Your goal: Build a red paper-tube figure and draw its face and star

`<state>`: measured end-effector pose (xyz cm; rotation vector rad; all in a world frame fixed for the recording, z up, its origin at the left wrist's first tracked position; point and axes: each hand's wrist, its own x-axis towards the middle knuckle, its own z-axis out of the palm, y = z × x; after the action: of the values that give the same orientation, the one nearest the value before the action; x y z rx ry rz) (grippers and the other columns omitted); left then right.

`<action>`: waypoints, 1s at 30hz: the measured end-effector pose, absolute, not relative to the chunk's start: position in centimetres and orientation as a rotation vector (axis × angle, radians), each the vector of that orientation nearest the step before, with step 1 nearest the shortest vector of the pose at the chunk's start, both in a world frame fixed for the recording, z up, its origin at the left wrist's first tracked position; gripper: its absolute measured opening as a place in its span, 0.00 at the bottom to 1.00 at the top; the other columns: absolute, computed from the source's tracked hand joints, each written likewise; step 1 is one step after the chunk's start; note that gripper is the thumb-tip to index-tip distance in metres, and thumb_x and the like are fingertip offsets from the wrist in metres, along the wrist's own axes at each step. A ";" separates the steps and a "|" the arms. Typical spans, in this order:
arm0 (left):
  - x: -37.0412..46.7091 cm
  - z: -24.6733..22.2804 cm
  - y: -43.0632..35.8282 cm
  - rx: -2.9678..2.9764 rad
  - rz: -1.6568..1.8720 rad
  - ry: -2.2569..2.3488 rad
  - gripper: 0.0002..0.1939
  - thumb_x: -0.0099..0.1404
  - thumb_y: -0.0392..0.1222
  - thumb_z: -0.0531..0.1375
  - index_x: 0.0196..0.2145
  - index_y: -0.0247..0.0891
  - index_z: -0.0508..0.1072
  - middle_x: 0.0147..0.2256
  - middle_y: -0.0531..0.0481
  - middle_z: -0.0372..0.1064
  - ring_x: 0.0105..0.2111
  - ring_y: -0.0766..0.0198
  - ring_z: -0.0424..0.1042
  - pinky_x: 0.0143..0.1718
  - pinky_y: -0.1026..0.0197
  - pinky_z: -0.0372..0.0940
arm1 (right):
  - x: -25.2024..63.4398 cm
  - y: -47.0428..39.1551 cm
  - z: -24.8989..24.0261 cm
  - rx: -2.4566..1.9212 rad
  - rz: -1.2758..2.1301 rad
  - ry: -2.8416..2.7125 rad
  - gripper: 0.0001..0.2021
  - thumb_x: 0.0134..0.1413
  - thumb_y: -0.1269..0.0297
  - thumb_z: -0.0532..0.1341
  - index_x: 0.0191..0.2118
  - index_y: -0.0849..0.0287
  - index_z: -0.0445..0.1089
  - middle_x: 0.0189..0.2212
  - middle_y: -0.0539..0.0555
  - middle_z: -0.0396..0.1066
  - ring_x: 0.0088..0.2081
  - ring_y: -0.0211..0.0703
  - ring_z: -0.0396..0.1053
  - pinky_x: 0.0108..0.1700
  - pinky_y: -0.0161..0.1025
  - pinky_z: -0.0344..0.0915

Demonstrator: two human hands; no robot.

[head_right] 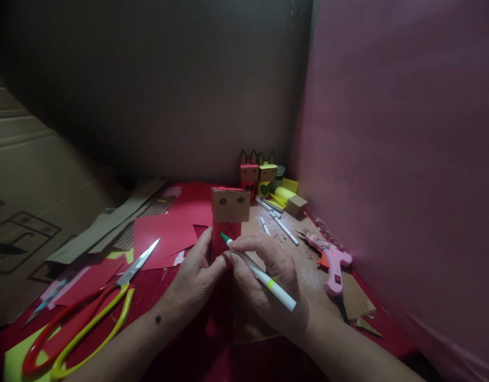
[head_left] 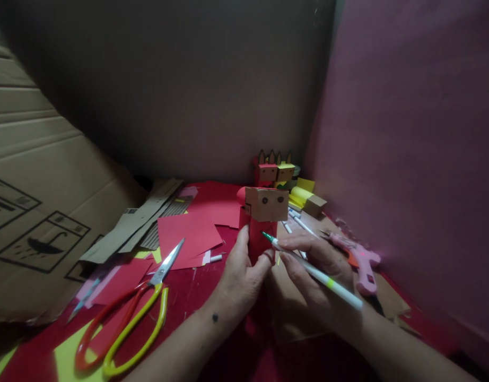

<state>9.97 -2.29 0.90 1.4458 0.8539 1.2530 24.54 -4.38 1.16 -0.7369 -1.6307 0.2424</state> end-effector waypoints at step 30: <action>10.0 1.1 -2.5 1.316 1.234 0.799 0.17 0.66 0.39 0.61 0.51 0.37 0.66 0.50 0.43 0.74 0.47 0.58 0.74 0.51 0.57 0.67 | 24.4 -4.6 0.6 -0.929 0.369 -1.454 0.04 0.57 0.69 0.63 0.35 0.53 0.73 0.34 0.51 0.77 0.33 0.41 0.74 0.22 0.32 0.64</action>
<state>10.02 -2.45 1.06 1.3158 0.7986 1.2341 24.44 -4.63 0.56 -0.9287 -1.4539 0.3694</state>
